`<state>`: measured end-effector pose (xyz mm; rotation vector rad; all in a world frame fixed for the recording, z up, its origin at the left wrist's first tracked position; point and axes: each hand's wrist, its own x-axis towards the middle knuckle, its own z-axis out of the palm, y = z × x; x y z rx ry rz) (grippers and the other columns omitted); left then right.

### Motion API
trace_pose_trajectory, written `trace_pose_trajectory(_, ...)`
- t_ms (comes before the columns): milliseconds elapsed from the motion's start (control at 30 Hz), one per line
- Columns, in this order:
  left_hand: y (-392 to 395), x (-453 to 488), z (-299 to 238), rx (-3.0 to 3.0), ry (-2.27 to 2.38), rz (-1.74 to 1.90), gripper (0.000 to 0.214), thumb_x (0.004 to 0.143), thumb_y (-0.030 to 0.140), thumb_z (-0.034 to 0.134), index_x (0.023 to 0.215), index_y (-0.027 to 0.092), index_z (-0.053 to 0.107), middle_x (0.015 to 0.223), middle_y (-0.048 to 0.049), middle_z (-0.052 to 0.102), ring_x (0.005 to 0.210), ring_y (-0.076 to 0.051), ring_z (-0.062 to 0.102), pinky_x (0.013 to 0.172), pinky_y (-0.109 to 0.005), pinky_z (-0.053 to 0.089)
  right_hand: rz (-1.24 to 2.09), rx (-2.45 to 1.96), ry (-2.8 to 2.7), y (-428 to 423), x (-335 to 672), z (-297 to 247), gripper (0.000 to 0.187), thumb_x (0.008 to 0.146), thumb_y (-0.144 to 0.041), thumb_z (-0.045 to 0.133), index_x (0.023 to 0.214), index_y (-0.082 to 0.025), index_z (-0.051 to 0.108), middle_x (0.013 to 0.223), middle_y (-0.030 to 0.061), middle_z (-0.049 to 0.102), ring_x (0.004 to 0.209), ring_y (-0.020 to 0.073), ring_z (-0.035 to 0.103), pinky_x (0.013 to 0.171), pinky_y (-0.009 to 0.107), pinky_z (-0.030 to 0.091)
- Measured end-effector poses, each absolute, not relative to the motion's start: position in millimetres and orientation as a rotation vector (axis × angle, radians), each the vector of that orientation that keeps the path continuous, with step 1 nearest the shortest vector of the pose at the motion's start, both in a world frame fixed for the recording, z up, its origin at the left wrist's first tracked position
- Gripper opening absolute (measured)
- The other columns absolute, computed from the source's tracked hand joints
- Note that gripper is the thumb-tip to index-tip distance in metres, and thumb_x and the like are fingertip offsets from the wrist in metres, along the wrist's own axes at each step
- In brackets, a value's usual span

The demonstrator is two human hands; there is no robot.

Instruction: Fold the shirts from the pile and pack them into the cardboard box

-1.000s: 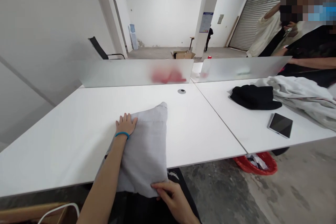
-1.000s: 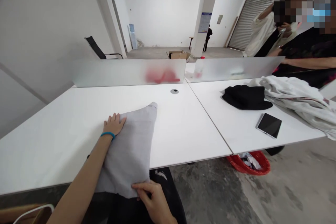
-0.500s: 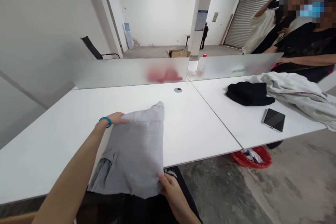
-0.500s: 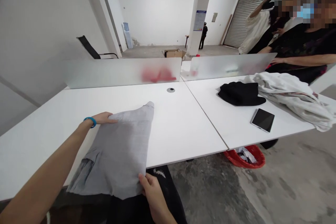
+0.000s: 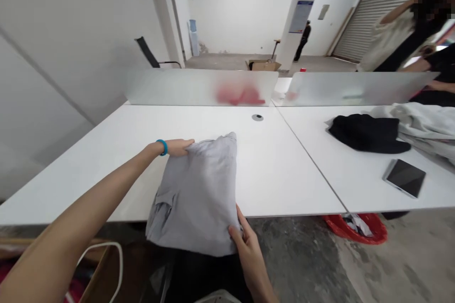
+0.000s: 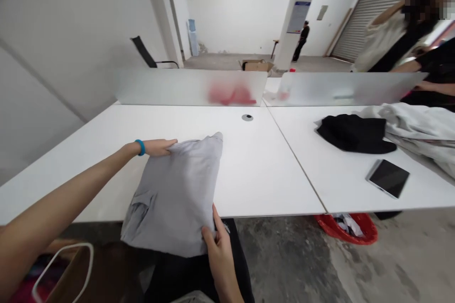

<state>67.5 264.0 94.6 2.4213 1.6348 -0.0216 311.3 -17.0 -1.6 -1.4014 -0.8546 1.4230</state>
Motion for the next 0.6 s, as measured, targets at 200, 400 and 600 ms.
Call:
trace_pose_trajectory(200, 229, 26, 139, 2.385, 1.432, -0.027, 0.028, 0.077, 0.032, 0.042, 0.1, 0.016, 0.046, 0.093, -0.0072, 0.061, 0.084, -0.02, 0.055, 0.077, -0.03, 0.042, 1.564, -1.187, -0.827, 5, 301, 15, 0.063, 0.08, -0.047, 0.061, 0.138, -0.024, 0.047, 0.131, 0.0057, 0.057, 0.118, 0.0259, 0.054, 0.092, 0.036, 0.049)
trace_pose_trajectory(400, 158, -76, 175, 2.184, 1.738, 0.301, 0.027, 0.077, 0.026, 0.045, 0.101, 0.013, 0.046, 0.099, -0.0072, 0.057, 0.093, -0.019, 0.053, 0.083, -0.03, 0.041, 1.662, -1.061, -1.095, 36, 249, 30, 0.059, 0.081, -0.043, 0.059, 0.135, -0.021, 0.05, 0.138, 0.0035, 0.051, 0.126, 0.0262, 0.047, 0.103, 0.043, 0.043)
trace_pose_trajectory(600, 30, -186, 216, 1.872, 2.268, 0.365, 0.035, 0.081, 0.026, 0.04, 0.109, 0.006, 0.046, 0.109, -0.0075, 0.055, 0.101, -0.019, 0.052, 0.087, -0.028, 0.041, 1.897, -0.743, -1.454, 52, 148, 51, 0.055, 0.081, -0.038, 0.058, 0.133, -0.022, 0.052, 0.129, 0.0017, 0.059, 0.117, 0.0242, 0.055, 0.098, 0.042, 0.047)
